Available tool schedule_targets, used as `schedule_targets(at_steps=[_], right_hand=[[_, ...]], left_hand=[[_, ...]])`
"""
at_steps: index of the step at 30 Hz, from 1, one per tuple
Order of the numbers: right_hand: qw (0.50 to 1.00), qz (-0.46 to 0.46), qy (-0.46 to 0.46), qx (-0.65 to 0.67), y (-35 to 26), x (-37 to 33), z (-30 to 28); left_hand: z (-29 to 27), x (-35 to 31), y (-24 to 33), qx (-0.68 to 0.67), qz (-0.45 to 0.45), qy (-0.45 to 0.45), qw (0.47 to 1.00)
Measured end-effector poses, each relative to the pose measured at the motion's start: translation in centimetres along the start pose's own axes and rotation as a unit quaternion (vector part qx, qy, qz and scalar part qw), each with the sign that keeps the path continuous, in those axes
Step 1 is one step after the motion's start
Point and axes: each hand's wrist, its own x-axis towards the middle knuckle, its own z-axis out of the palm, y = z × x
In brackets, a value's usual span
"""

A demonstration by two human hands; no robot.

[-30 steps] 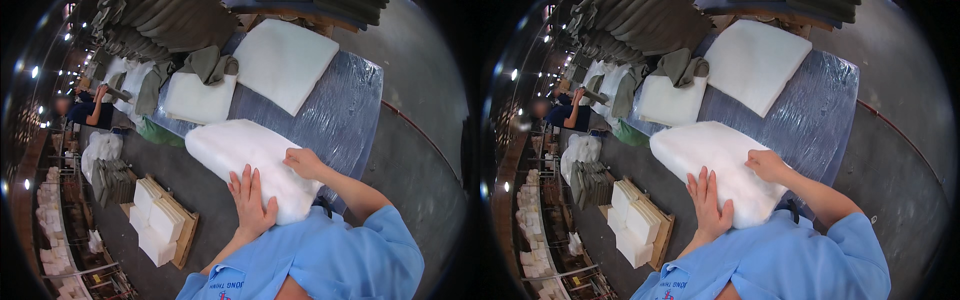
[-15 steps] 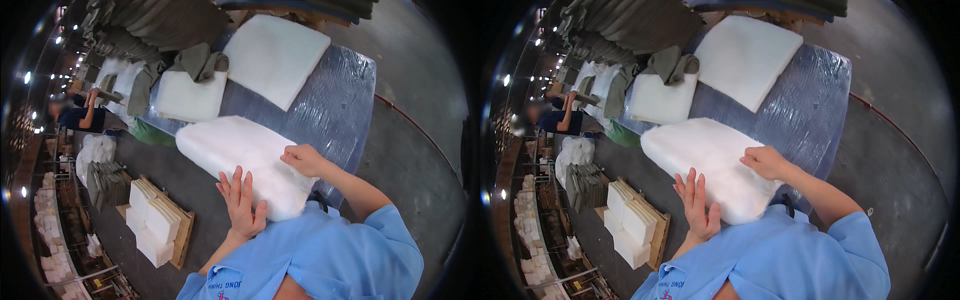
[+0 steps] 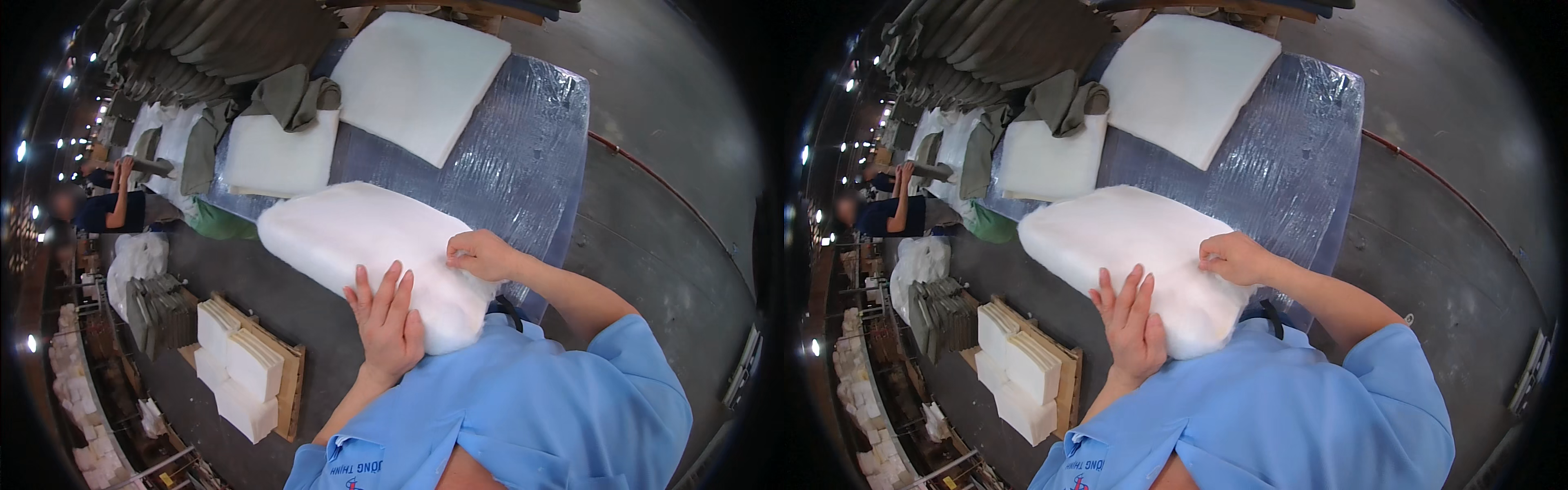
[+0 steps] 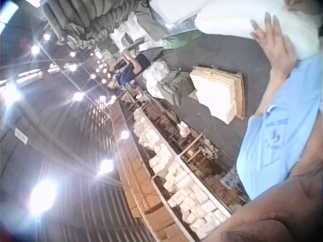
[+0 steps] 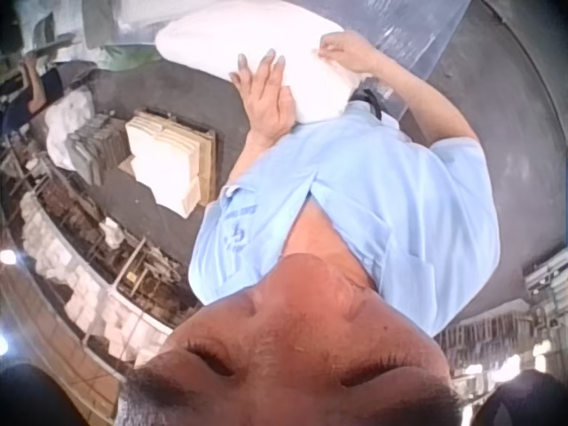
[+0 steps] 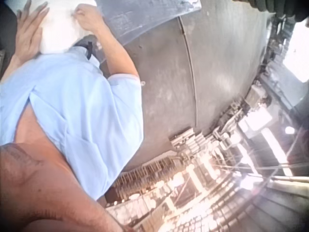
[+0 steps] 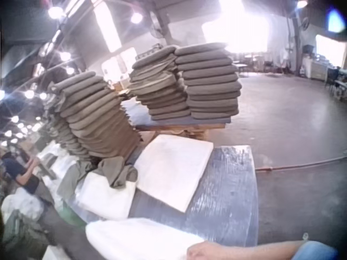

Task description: The person folds a large white sheet of fabric on a table. They smooth the material, fold it in half, then roll it tightly into a cylindrical bundle. The person places the rolled fabric into a green bag.

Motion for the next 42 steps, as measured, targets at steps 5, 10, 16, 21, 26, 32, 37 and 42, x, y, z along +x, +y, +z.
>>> schedule_targets(at_steps=[5,10,16,21,26,32,37,42], right_hand=[[0.998,-0.058,-0.008,0.012,-2.0,-4.4,-1.7],[0.991,-0.104,-0.065,0.056,-6.4,-8.0,-3.0],[0.991,-0.097,-0.041,0.079,-3.3,-7.1,0.7],[0.995,-0.053,-0.040,0.076,-1.0,-6.2,0.6],[0.998,-0.022,-0.055,0.031,0.1,-6.1,0.0],[0.999,0.020,-0.007,0.036,0.7,-6.3,-1.8],[0.991,-0.096,-0.034,0.092,-6.2,-6.9,-1.1],[0.993,-0.107,-0.052,0.026,-3.6,-6.0,0.5]], left_hand=[[-1.5,-0.4,0.1,-0.116,0.115,-0.041,0.986],[0.0,0.6,-0.2,-0.089,0.142,-0.058,0.984],[0.1,1.1,0.4,-0.077,0.130,-0.066,0.986],[0.1,1.1,0.2,-0.070,0.143,-0.084,0.984],[-0.2,1.0,0.6,-0.059,0.138,-0.107,0.983],[-0.8,0.9,0.9,-0.047,0.126,-0.122,0.983],[-0.4,0.1,0.3,-0.063,0.122,-0.109,0.985],[-0.2,0.0,0.0,-0.069,0.127,-0.111,0.983]])
